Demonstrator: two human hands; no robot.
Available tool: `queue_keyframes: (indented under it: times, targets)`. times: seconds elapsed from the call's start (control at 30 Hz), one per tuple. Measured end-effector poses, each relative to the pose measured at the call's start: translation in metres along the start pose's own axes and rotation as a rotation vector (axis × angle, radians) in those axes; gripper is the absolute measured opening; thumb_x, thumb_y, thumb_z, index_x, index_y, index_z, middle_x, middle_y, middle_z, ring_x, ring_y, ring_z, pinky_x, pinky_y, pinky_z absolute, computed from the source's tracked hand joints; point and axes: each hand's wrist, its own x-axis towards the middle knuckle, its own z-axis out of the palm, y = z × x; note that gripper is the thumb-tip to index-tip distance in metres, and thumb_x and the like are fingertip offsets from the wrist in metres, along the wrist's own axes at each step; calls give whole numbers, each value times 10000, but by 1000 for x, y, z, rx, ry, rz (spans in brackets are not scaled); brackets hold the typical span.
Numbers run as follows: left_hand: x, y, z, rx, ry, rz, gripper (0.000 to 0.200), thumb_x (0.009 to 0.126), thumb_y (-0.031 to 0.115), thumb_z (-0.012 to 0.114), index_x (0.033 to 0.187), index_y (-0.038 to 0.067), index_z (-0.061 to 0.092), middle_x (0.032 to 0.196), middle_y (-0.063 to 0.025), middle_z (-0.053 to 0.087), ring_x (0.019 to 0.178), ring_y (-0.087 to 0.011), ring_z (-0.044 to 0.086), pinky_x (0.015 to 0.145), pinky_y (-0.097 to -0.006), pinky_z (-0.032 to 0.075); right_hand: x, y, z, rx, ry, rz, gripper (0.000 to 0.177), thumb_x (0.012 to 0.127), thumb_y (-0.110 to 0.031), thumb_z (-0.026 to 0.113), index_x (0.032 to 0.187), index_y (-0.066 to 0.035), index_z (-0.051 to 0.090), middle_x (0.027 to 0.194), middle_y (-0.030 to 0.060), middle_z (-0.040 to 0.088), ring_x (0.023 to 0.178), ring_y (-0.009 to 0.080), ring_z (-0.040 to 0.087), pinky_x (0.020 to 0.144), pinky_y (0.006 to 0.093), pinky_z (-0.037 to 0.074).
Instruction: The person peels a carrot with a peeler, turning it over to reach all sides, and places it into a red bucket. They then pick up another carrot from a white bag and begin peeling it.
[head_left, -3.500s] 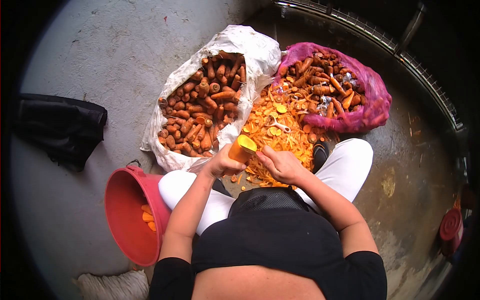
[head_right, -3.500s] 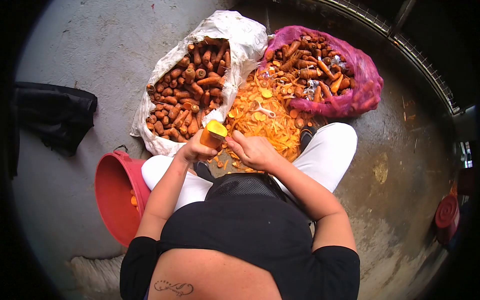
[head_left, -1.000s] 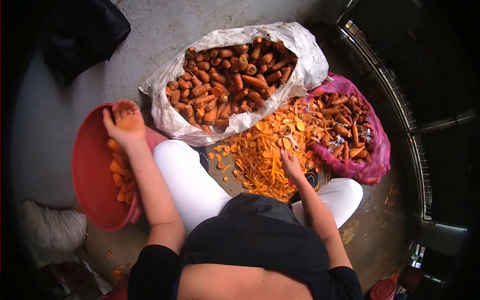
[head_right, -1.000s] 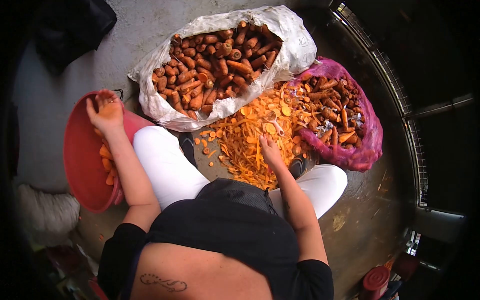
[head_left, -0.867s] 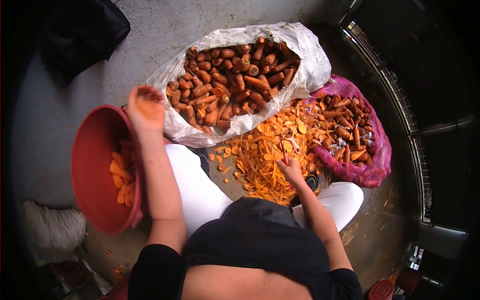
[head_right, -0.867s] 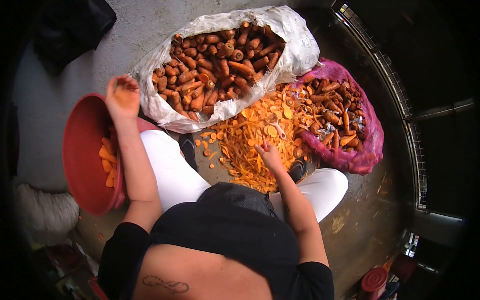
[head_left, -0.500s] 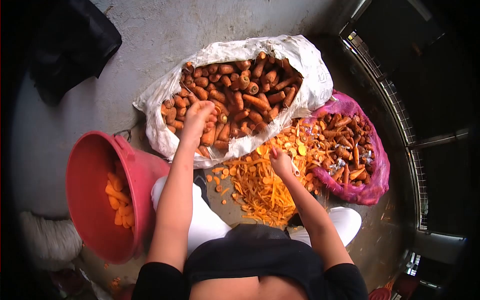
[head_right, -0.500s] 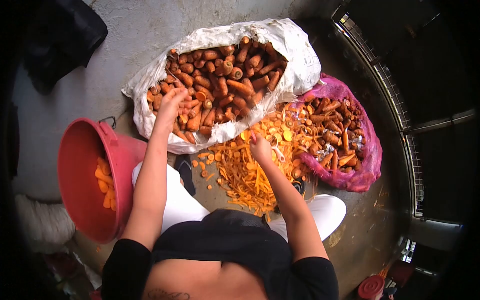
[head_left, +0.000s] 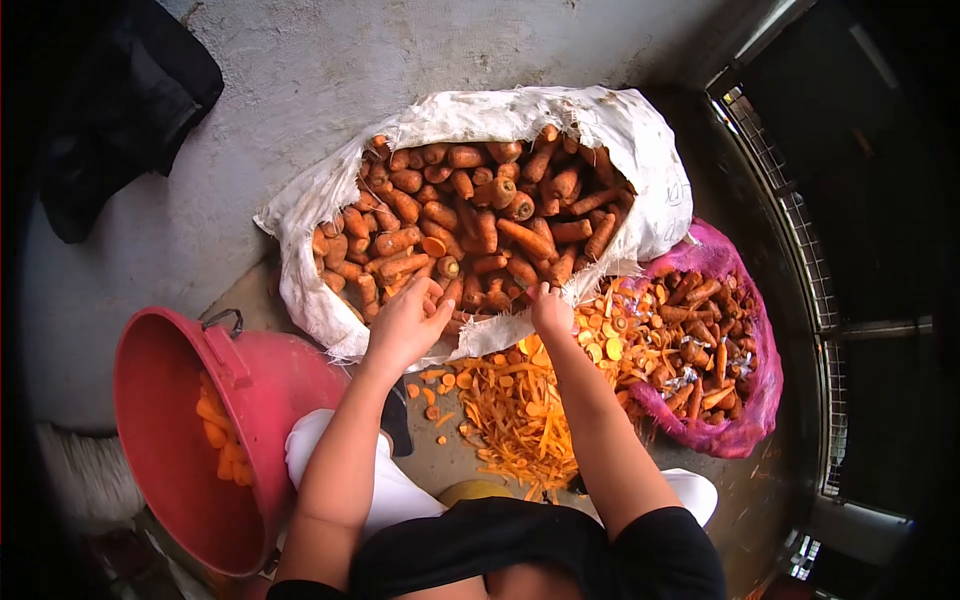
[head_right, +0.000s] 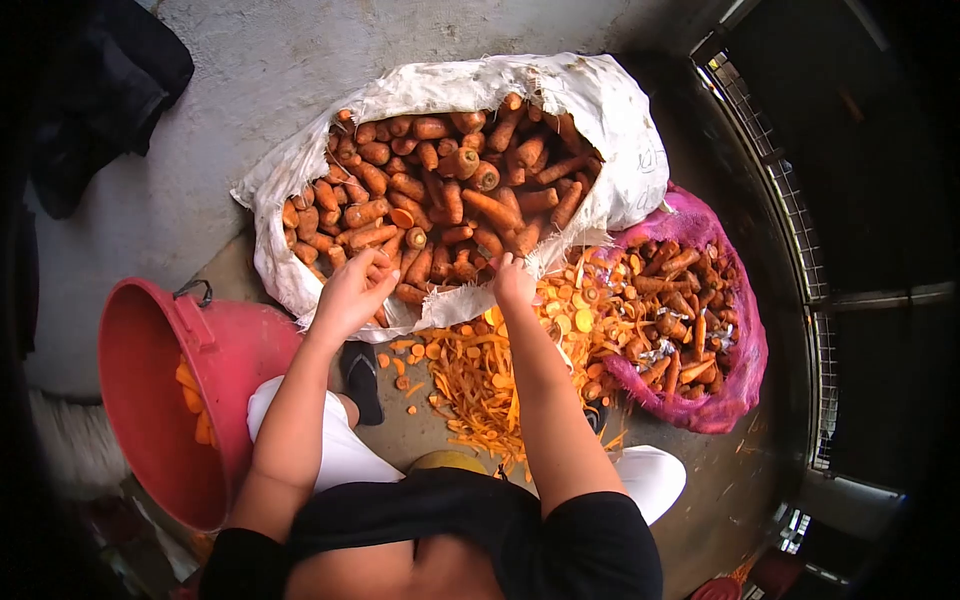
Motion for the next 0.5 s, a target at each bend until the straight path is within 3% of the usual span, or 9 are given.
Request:
queue_keyframes:
  times: [0.13,0.23,0.33,0.37,0.47,0.5]
  targets:
    - [2,2,1,-43,31,-37,283,854,321,614,965,64,576,771,-93,633,767,-273,641,692,-390,485,4,4,8,-27,49,-33,291,906,-233,478,1119,-36,471,1006,210,622,854,365,661,713,456,535]
    - [1,7,0,-75,62,-77,272,858,326,610,941,68,586,756,-89,632,758,-273,641,682,-386,482,2,-6,-8,70,-85,111,289,894,-247,506,1060,-14,547,1036,206,629,938,355,648,784,430,525]
    - [3,4,0,-64,73,-91,266,861,327,607,927,70,594,754,-91,632,751,-271,641,674,-385,479,-8,-4,-39,237,-153,194,327,827,-303,587,939,2,626,942,217,659,972,357,641,811,445,515]
    - [2,5,0,-76,76,-91,267,861,327,607,929,69,595,753,-90,631,749,-270,640,673,-385,479,3,12,-19,340,-50,152,278,789,-294,669,732,-27,618,737,144,661,737,297,680,576,376,489]
    - [-1,8,-1,-107,79,-87,264,863,324,606,929,69,597,751,-86,633,742,-266,639,667,-383,477,7,39,-24,1106,-284,448,221,797,-261,672,730,-58,618,613,44,593,542,158,580,449,294,362]
    - [-3,10,-1,-108,74,-84,260,865,321,603,926,69,597,751,-83,635,740,-262,639,663,-382,476,-7,43,-39,1228,-304,444,204,808,-247,678,702,-92,600,581,-17,529,445,73,406,410,240,233]
